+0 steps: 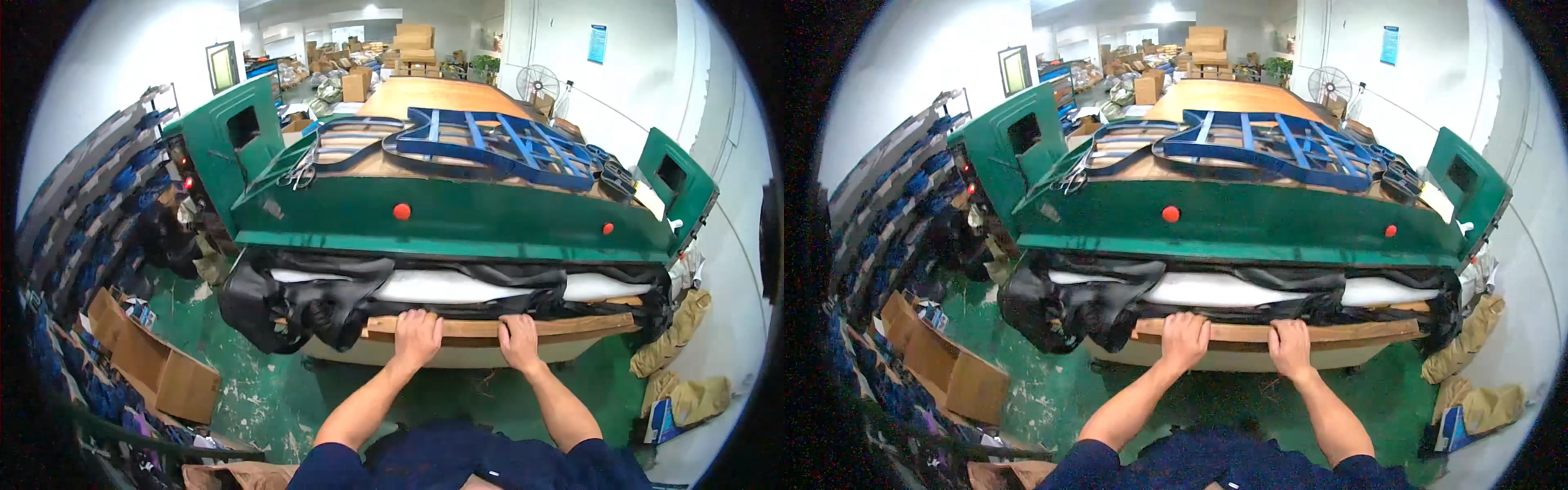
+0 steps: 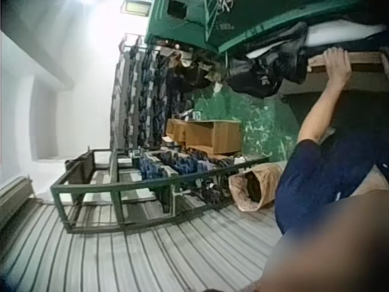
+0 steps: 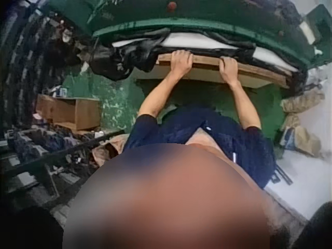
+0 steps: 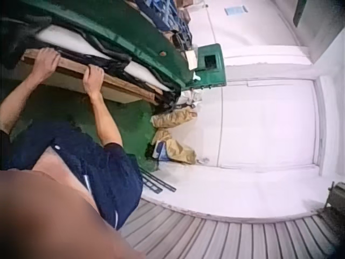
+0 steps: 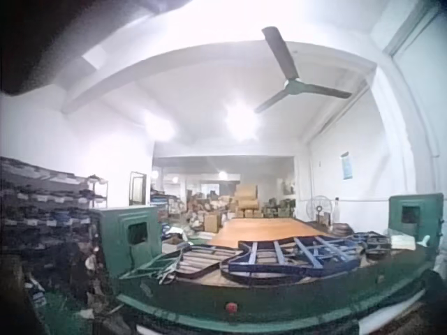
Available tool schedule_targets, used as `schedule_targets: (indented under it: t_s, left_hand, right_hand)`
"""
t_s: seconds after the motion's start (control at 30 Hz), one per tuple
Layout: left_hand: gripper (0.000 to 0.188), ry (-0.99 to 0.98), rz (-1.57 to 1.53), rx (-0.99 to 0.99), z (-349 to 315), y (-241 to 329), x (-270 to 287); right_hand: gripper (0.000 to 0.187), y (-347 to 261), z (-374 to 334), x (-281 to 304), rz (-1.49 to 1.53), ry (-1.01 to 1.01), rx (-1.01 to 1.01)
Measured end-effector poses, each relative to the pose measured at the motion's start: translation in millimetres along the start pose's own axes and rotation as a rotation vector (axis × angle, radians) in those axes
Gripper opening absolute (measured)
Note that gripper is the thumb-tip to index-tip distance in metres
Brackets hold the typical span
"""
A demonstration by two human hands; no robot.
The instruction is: Operate an industrial die-cutting machine to cut specific patterns out of a black synthetic material sheet.
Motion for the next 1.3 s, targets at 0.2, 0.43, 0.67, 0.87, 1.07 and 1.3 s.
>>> schedule_targets:
  t_s: [0.2,0.43,0.67,0.87,1.07,1.3]
  left_hand:
    - [0.023,-0.133,0.004,-0.022,7.8,-4.0,0.0]
    - [0.036,-0.463,0.052,0.055,15.0,-4.5,1.8]
    - [0.033,-0.402,0.11,0.081,-19.9,9.8,23.9]
    - [0.024,-0.173,0.106,0.025,-54.1,29.0,45.7]
    - [0.018,-0.089,0.046,0.027,-91.5,61.0,83.8]
    - [0.028,-0.462,-0.088,0.097,-117.3,81.6,134.0]
  right_hand:
    - [0.014,16.1,10.1,-13.0,-0.015,0.003,-0.076]
    - [0.02,16.2,17.6,-10.2,-0.025,-0.113,-0.185]
    - [0.021,-15.8,-13.5,6.9,0.101,-0.079,-0.127]
    - [0.021,-36.8,-46.1,31.0,0.128,-0.008,0.034]
    - [0.018,-58.7,-87.8,62.2,0.178,-0.034,0.036]
    - [0.015,-89.1,-131.8,96.9,0.18,-0.086,-0.012]
Point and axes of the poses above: each hand's wrist, its own z-axis towards the middle knuckle, its own x-axis out of the back of the hand, y = z × x, the point moved 1 cm from there along z, towards the middle knuckle, and after that the axes turned 6 degrees about z, right-handed, at the moved point
